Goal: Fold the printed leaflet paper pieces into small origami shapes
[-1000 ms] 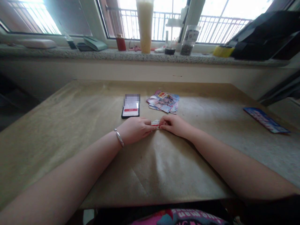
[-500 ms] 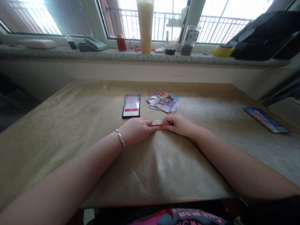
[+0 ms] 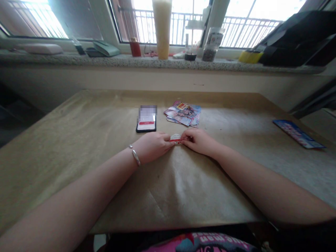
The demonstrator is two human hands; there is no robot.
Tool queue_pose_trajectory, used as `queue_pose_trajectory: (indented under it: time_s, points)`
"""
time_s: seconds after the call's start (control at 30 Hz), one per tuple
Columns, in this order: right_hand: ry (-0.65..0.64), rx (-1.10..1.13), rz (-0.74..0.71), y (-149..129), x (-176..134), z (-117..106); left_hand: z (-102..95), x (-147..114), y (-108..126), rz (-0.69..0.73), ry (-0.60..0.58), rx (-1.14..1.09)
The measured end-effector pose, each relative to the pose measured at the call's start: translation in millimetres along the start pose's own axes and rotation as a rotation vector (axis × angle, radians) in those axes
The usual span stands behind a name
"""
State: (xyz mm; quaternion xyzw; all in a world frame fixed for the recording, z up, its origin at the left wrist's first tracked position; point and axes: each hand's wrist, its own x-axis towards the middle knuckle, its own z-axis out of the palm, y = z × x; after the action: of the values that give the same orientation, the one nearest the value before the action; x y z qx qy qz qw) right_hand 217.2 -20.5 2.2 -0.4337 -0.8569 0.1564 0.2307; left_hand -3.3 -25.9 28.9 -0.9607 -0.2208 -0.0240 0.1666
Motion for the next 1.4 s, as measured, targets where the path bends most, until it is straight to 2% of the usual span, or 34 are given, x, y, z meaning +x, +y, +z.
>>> queue_pose_trajectory:
  time_s: [0.2,0.3,0.53,0.97,1.17,1.4]
  points:
    - [0.017,-0.263,-0.218,-1.8,-5.3,-1.8,0.6,0.1,0.7,-0.025,0.034,-0.008]
    - [0.026,-0.302,-0.254,-0.6,-6.9,-2.1,1.4,-0.3,0.2,-0.018,0.042,0.000]
    - [0.050,-0.289,-0.254,1.7,-7.0,-1.5,2.6,-0.7,-0.4,-0.008,0.050,0.008]
    - [0.000,-0.326,-0.265,-1.4,-6.1,-2.7,6.0,-1.7,-0.6,0.003,0.072,-0.046]
    - [-0.006,-0.328,-0.247,-1.9,-6.1,-2.4,5.8,-2.2,0.6,-0.014,0.130,-0.026]
    - [-0.022,-0.332,-0.213,-6.2,-6.4,-4.2,2.7,2.2,6.2,-0.044,0.086,-0.032]
